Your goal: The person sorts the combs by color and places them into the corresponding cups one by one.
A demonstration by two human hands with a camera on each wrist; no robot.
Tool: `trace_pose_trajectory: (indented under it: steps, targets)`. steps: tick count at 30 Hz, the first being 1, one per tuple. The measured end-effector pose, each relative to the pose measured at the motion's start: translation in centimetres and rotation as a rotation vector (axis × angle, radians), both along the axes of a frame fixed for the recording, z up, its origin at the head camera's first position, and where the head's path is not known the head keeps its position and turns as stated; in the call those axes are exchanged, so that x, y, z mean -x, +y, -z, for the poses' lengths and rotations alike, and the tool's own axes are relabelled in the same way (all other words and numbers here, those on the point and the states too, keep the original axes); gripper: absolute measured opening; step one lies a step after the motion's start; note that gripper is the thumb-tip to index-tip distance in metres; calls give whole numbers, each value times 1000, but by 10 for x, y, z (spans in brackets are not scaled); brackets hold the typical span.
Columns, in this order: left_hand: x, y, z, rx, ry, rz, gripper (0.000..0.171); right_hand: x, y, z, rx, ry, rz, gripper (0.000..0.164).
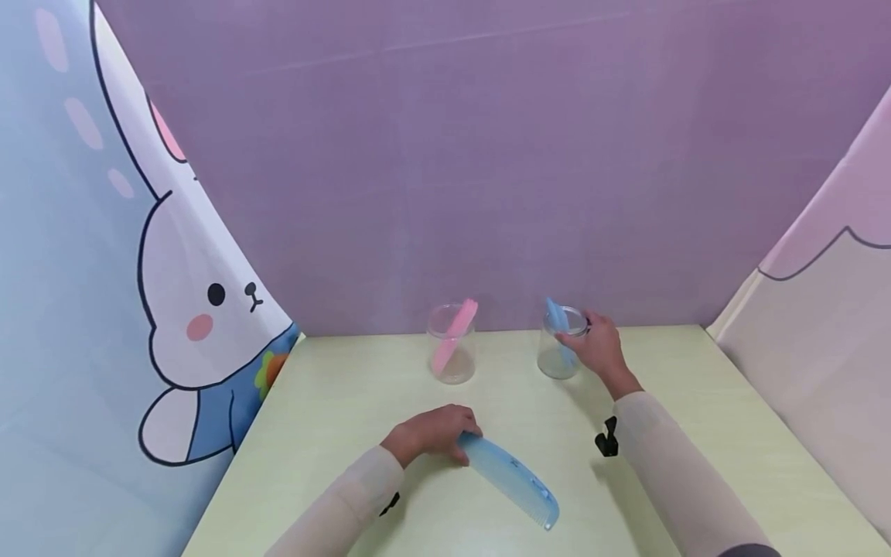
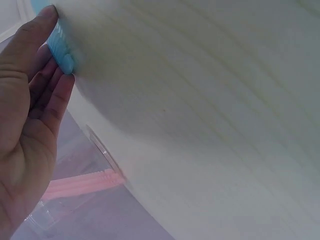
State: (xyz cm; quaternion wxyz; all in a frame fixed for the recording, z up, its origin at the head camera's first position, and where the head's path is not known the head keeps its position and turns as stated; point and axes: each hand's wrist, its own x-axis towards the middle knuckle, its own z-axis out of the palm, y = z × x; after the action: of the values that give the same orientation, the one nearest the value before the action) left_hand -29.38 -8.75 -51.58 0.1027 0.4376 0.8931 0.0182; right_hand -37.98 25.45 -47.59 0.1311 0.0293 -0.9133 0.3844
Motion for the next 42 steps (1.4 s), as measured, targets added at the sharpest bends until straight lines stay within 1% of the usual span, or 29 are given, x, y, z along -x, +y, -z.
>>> trace_pose_trajectory:
  steps: [6,8,14,20,26,31,37,42]
  targets:
    - [1,-1,2,-25,2,21,46,2,0,2,-5,43,1,61]
    - [1,-2,3,-32,7,26,46,2,0,2,-5,50,-1,59]
    - [1,-3,4,-27,33,11,46,2,1,0,3,39,-6,67]
    - [-2,-4,0,-31,26,-30,45,2,1,-1,-3,6,-4,74]
    - [-1,-6,-4,-72,34,-62,45,2,0,0,-5,-18,9,79]
    - [3,-7,-7,-107,25,-120,44,3,-1,1,-9,-17,12,79]
    - [6,-9,-11,-131,-11,-248,49,3,0,1,-3,-47,12,82]
    - [7,-10,-16,-157,-23,-310,51,3,1,1,4,-46,12,82]
